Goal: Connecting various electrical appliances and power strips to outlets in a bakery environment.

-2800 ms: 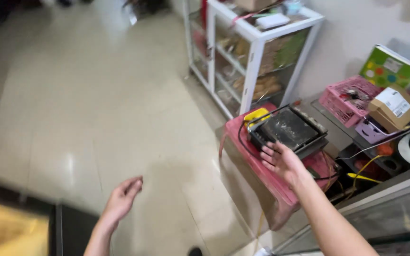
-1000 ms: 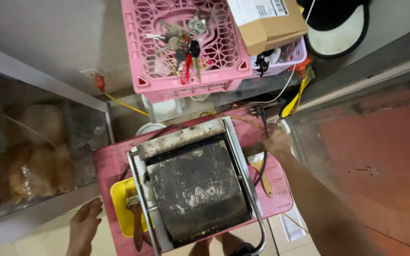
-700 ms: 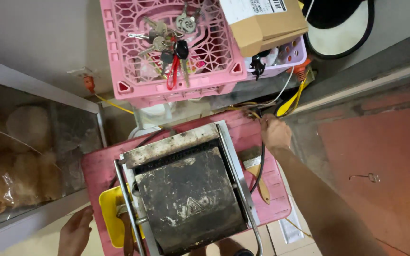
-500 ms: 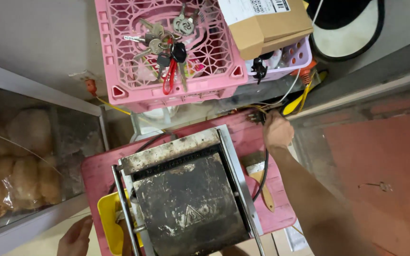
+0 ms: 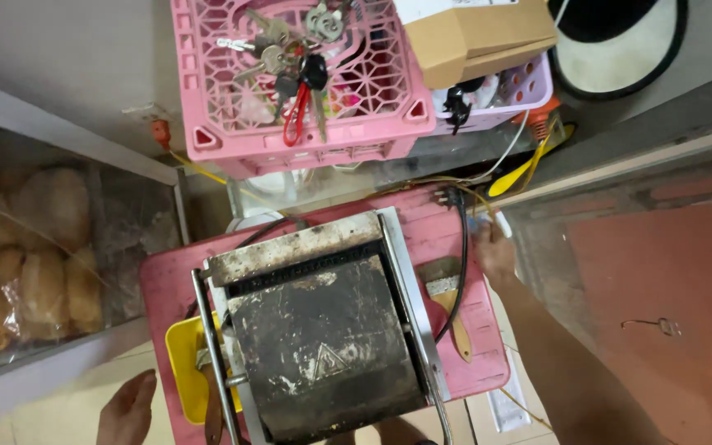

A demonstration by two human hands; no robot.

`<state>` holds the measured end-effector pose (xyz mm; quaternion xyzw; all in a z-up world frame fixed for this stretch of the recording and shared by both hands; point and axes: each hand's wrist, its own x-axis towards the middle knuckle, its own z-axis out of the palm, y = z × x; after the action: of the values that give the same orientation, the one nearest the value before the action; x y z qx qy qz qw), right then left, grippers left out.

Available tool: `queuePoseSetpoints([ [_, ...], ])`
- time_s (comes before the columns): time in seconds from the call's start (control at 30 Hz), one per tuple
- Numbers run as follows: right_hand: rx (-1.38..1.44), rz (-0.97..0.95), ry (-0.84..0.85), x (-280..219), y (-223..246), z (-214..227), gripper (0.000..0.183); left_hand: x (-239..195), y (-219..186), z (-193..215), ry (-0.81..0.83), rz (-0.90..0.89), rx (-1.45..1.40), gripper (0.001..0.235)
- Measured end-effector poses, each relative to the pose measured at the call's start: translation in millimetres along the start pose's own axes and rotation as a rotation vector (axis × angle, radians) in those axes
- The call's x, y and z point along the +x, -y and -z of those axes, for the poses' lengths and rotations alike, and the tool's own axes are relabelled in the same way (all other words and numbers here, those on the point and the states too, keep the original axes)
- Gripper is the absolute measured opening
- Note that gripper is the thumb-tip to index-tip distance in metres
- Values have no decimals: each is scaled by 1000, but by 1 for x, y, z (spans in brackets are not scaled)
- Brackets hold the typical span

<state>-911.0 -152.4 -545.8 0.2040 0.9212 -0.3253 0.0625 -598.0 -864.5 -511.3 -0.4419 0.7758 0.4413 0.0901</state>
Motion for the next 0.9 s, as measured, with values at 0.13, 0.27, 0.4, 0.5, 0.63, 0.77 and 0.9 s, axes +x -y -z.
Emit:
queuePoseSetpoints([
  [0.13,687,81,433,32,-178,-77,48,-5,-4,-6,-7,11,18,48],
  [0.27,577,-115,349,23,-141,-75,53,16,3,-25,-12,129,-9,60],
  [0.4,833,4,366,23,-124,-80,40,42,-20,-47,30,174,-143,78],
  [0.5,1021,100,360,30,-110,-71,36,70,-5,-56,44,192,-309,90],
  [0.63,847,-129,324,21,-79,-57,46,71,-32,-63,23,193,-383,99],
  [0.77,580,-31,267,29,-145,-75,53,86,-4,-64,-61,144,-236,111],
  [0.9,369,-437,272,-21,-81,-40,79,78,-19,-65,-76,251,-103,120],
])
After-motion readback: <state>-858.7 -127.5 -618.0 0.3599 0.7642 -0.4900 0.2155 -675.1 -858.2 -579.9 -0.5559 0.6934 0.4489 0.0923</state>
